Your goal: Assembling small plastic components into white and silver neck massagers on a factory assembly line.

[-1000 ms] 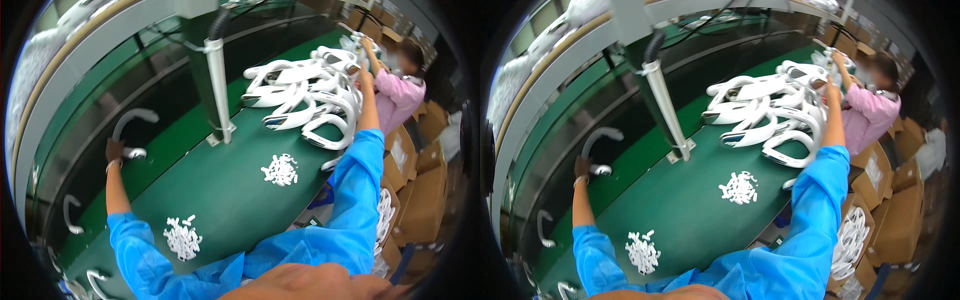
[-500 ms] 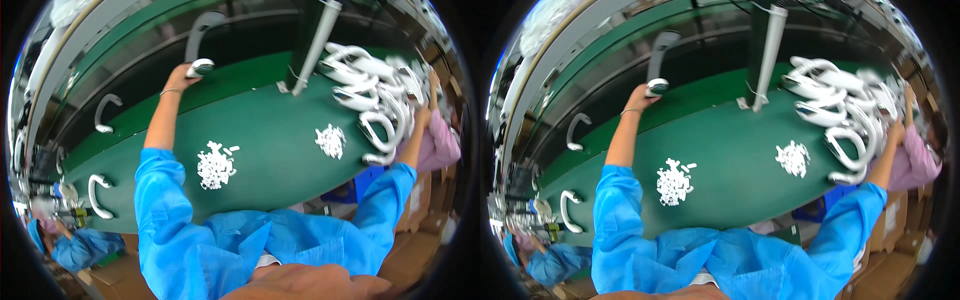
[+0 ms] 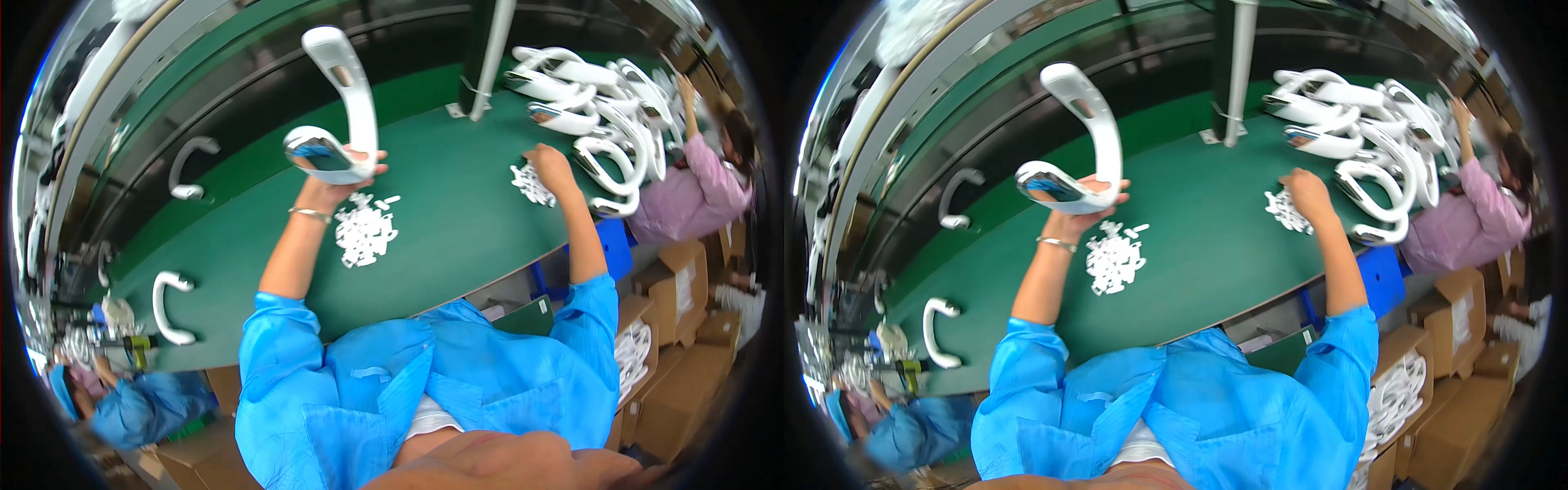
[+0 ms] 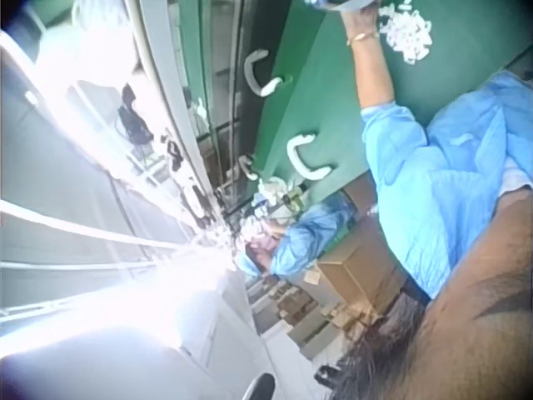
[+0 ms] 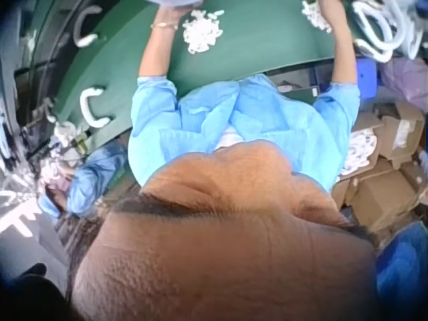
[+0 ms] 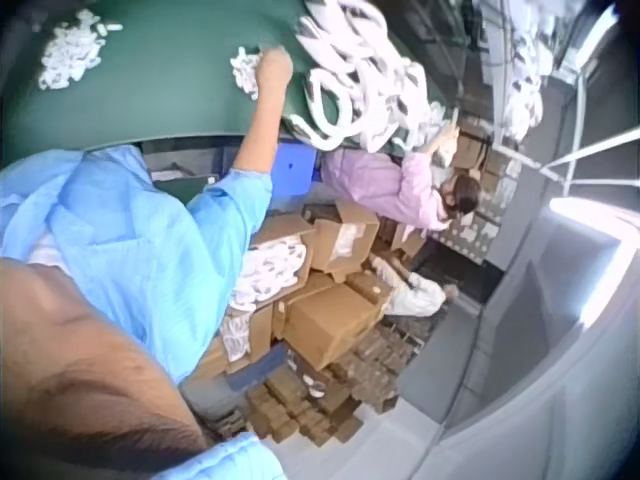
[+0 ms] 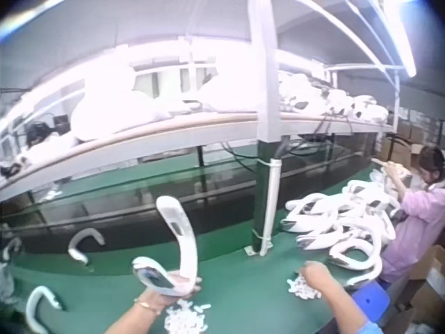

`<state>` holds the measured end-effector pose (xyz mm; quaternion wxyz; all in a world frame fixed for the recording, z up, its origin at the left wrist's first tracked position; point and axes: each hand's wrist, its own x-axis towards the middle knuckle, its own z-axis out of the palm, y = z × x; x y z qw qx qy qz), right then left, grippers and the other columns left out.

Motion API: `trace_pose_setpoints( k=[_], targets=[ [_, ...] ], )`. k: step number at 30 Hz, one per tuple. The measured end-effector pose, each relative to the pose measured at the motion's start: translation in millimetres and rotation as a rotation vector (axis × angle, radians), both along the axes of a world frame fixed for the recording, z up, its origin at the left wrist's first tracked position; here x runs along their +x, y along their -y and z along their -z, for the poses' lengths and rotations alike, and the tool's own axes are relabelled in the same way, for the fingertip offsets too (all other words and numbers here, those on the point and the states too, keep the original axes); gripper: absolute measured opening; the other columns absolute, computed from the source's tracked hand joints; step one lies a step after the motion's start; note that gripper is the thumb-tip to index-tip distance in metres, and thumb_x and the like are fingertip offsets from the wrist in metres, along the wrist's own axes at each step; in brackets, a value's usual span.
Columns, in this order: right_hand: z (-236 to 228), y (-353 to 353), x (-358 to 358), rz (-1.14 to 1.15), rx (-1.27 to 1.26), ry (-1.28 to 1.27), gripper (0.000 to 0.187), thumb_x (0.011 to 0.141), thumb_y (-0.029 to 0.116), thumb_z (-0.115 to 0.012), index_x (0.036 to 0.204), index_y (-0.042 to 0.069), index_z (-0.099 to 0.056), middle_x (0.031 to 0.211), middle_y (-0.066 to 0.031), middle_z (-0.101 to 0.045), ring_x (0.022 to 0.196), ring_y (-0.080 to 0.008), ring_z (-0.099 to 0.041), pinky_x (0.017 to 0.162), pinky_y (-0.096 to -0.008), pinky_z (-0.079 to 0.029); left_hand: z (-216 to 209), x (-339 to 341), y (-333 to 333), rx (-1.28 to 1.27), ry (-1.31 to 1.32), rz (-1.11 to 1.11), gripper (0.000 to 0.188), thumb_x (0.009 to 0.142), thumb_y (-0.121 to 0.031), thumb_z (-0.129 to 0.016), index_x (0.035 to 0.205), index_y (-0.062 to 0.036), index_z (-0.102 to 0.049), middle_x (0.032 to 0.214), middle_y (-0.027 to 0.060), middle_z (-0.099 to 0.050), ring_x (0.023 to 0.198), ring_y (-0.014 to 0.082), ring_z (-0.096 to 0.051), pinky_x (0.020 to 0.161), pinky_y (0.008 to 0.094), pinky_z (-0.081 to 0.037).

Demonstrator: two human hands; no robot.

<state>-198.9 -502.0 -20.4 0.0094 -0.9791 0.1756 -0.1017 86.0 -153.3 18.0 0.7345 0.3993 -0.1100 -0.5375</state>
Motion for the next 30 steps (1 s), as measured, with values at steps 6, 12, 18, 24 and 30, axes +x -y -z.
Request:
trace_pose_setpoints(
  k=[6, 12, 18, 24, 30],
  targets=[
    [-3.8, -14.0, -8.3, 0.046, 0.067, 0.079, 0.008, 0.072, 0.004, -0.060, 0.079, 0.003, -0.063, 0.079, -0.0167, -0.059, 0.080, -0.0339, -0.059, 0.073, -0.0432, -0.048, -27.0, -40.6, -7.2, 0.179, 0.274, -0.134, 0.026, 0.093, -0.021, -0.051, 0.110, -0.0018, -0.049, 0.091, 0.0116, -0.063, 0.073, 0.0177, -0.065, 0.055, 0.0274, -0.054],
    [-27.1, -37.6, 0.5, 0.214, 0.713, 0.469, 0.012, 0.081, 0.003, -0.061, 0.092, 0.001, -0.064, 0.091, -0.0121, -0.067, 0.068, -0.0135, -0.063, 0.061, -0.0265, -0.050, -17.6, -47.0, -7.4, 0.062, 0.293, -0.162, 0.031, 0.089, -0.015, -0.058, 0.114, -0.0007, -0.046, 0.098, 0.0136, -0.059, 0.079, 0.0186, -0.062, 0.058, 0.0325, -0.057],
    [-60.4, -153.2, 39.1, -0.214, 1.552, 0.861, 0.018, 0.084, -0.003, -0.057, 0.101, -0.003, -0.064, 0.094, -0.0158, -0.066, 0.080, -0.0204, -0.066, 0.073, -0.0294, -0.056, -12.2, -79.2, 4.6, -0.111, 0.408, -0.152, 0.038, 0.089, -0.024, -0.061, 0.119, -0.0059, -0.044, 0.095, 0.0136, -0.060, 0.076, 0.0230, -0.064, 0.061, 0.0353, -0.058],
    [-80.2, -198.6, 45.7, -0.367, 1.791, 0.826, 0.010, 0.082, -0.007, -0.058, 0.090, -0.003, -0.062, 0.097, -0.0178, -0.064, 0.083, -0.0222, -0.066, 0.074, -0.0310, -0.057, -11.2, -91.7, 0.0, -0.182, 0.617, -0.159, 0.030, 0.085, -0.011, -0.065, 0.111, -0.0030, -0.054, 0.100, 0.0097, -0.062, 0.090, 0.0191, -0.063, 0.074, 0.0294, -0.054],
    [-70.7, -213.1, 45.9, -0.308, 1.776, 0.793, 0.009, 0.081, -0.005, -0.061, 0.088, -0.001, -0.062, 0.089, -0.0110, -0.065, 0.078, -0.0146, -0.064, 0.069, -0.0259, -0.054, -14.0, -106.0, 0.2, -0.051, 1.013, -0.245, 0.035, 0.084, -0.006, -0.062, 0.118, -0.0068, -0.052, 0.106, 0.0045, -0.061, 0.099, 0.0135, -0.059, 0.082, 0.0272, -0.050]
  ],
)
